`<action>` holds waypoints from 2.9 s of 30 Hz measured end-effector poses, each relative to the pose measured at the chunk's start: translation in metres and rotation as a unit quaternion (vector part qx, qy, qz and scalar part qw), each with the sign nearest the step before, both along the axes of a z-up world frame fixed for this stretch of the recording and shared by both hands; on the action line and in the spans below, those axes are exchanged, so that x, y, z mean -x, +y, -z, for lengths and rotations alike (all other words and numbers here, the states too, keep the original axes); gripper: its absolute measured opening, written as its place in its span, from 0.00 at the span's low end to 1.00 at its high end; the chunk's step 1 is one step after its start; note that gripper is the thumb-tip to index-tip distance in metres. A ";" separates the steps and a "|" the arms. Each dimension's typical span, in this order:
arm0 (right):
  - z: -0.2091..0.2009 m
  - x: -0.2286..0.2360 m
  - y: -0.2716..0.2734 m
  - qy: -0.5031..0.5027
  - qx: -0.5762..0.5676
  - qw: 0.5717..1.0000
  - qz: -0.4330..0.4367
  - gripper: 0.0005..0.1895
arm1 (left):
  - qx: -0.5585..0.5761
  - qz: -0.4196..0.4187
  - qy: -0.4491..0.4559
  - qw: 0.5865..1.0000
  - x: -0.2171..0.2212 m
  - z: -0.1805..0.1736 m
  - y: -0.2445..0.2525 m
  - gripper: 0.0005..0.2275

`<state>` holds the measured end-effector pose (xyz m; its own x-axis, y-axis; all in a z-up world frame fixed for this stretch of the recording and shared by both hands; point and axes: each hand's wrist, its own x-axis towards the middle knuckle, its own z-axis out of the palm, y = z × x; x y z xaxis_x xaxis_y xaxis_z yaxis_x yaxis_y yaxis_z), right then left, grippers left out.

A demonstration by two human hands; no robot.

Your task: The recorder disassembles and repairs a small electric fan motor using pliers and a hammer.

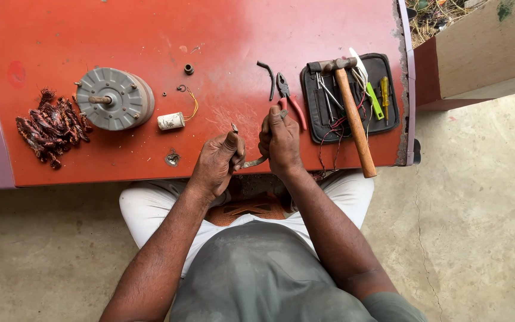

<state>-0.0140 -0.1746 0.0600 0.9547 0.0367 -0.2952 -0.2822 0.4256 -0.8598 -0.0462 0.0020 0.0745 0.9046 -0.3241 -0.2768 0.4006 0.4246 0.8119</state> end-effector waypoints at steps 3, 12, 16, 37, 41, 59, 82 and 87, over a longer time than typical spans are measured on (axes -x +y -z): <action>0.000 0.002 0.005 -0.027 0.042 0.999 -0.013 0.25 | -0.005 -0.034 0.010 0.999 0.004 0.010 0.000 0.24; 0.015 0.009 0.014 -0.109 0.175 0.976 -0.065 0.23 | -0.017 -0.161 0.117 0.980 0.002 0.031 -0.002 0.23; -0.001 0.009 0.008 -0.081 0.140 0.982 -0.099 0.17 | -0.020 -0.151 0.116 0.982 0.004 0.018 0.004 0.24; 0.004 0.006 -0.137 -0.039 0.596 0.802 -0.025 0.15 | 0.029 -0.072 -0.068 0.995 0.030 0.000 0.017 0.11; 0.011 -0.014 -0.074 -0.158 0.671 0.714 -0.123 0.27 | -0.056 -0.085 -0.100 0.990 0.037 -0.006 0.019 0.11; -0.060 0.094 -0.056 0.087 -0.349 0.880 -0.309 0.47 | -0.136 -0.039 -0.189 0.972 0.025 -0.010 0.035 0.13; -0.084 0.108 -0.027 0.127 -0.453 0.806 -0.359 0.39 | -0.090 0.049 -0.231 0.968 0.011 -0.015 0.036 0.09; -0.066 0.095 -0.030 0.137 -0.445 0.810 -0.356 0.42 | -0.120 0.058 -0.188 0.973 -0.004 0.015 0.035 0.09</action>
